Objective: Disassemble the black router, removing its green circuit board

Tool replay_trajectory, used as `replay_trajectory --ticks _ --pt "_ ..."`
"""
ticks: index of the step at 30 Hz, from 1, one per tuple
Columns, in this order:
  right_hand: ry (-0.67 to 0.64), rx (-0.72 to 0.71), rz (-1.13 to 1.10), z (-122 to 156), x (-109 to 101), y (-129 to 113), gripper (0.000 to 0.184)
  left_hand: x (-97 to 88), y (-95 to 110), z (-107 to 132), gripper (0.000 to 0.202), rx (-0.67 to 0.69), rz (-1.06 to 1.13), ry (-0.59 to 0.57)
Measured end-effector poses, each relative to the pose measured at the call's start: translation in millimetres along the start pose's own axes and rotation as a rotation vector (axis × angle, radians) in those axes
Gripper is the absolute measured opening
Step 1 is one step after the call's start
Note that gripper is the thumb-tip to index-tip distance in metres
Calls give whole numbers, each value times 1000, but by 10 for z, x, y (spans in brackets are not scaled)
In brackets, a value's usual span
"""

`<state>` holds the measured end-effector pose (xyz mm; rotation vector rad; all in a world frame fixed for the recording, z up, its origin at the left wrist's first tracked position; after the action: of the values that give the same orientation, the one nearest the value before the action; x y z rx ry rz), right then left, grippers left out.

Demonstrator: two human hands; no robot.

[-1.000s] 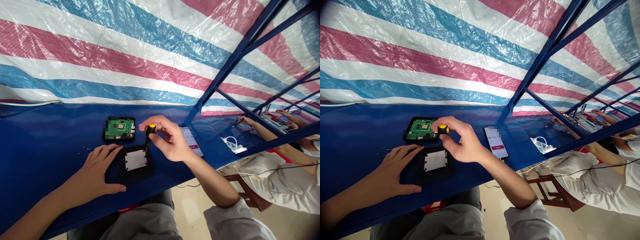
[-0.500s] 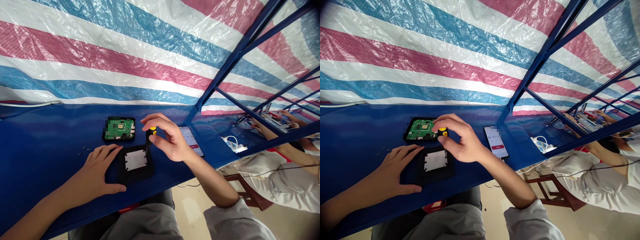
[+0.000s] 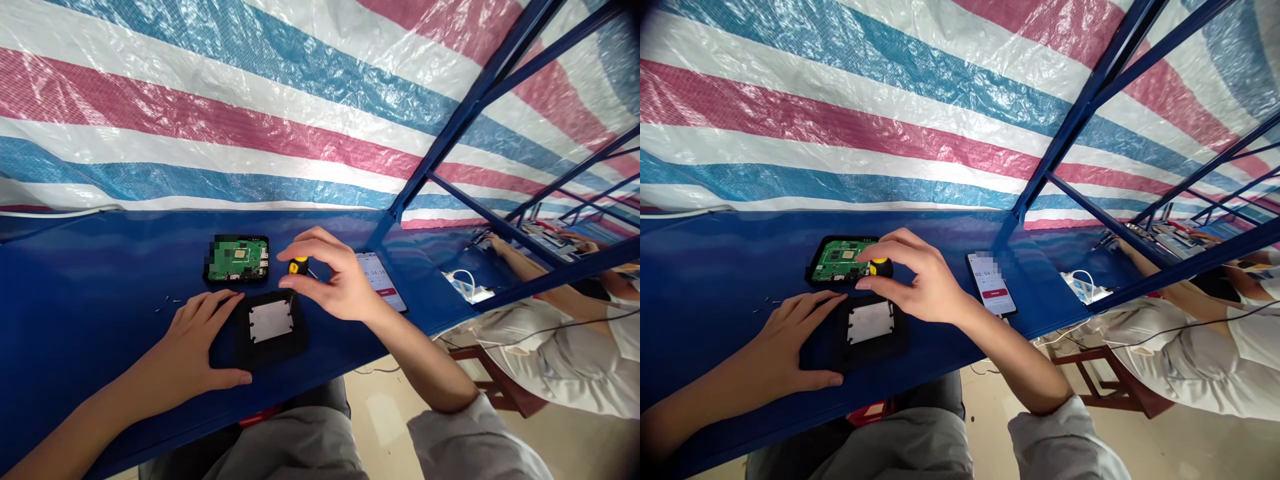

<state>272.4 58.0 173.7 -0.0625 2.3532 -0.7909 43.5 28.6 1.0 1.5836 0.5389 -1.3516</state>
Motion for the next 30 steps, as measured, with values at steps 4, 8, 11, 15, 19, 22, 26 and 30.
replay_trajectory --ticks 4,8,11,15,19,22,26,30 --pt "-31 15 -139 7 35 21 28 -7 5 -1 113 5 -8 9" --pt "-5 -45 -46 -5 5 -33 11 -12 9 13 113 11 -11 33" --pt "1 -10 -40 0 8 -1 22 -5 11 20 114 12 -16 39" --pt "-47 7 -122 11 36 -3 28 -8 26 20 113 9 -12 40" --pt "3 -62 -42 3 -10 -56 9 -18 30 22 112 -3 -4 47" --pt "7 -20 -140 12 25 23 29 -7 16 16 113 6 -22 35" --pt "-38 -22 -209 24 55 30 25 3 7 6 114 33 -43 21" --pt "-39 -104 -103 -1 -33 -88 28 3 9 5 112 28 -44 23"
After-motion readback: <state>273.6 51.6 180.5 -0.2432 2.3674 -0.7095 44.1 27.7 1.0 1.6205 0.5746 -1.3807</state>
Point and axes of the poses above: each hand's wrist, its own z-axis away from the middle knuckle, its own x-axis out of the palm, y = z × x, the point moved 8 cm from there along -z, towards the middle knuckle, and after that the axes turned 9 degrees about -y, right-handed, at the moved point
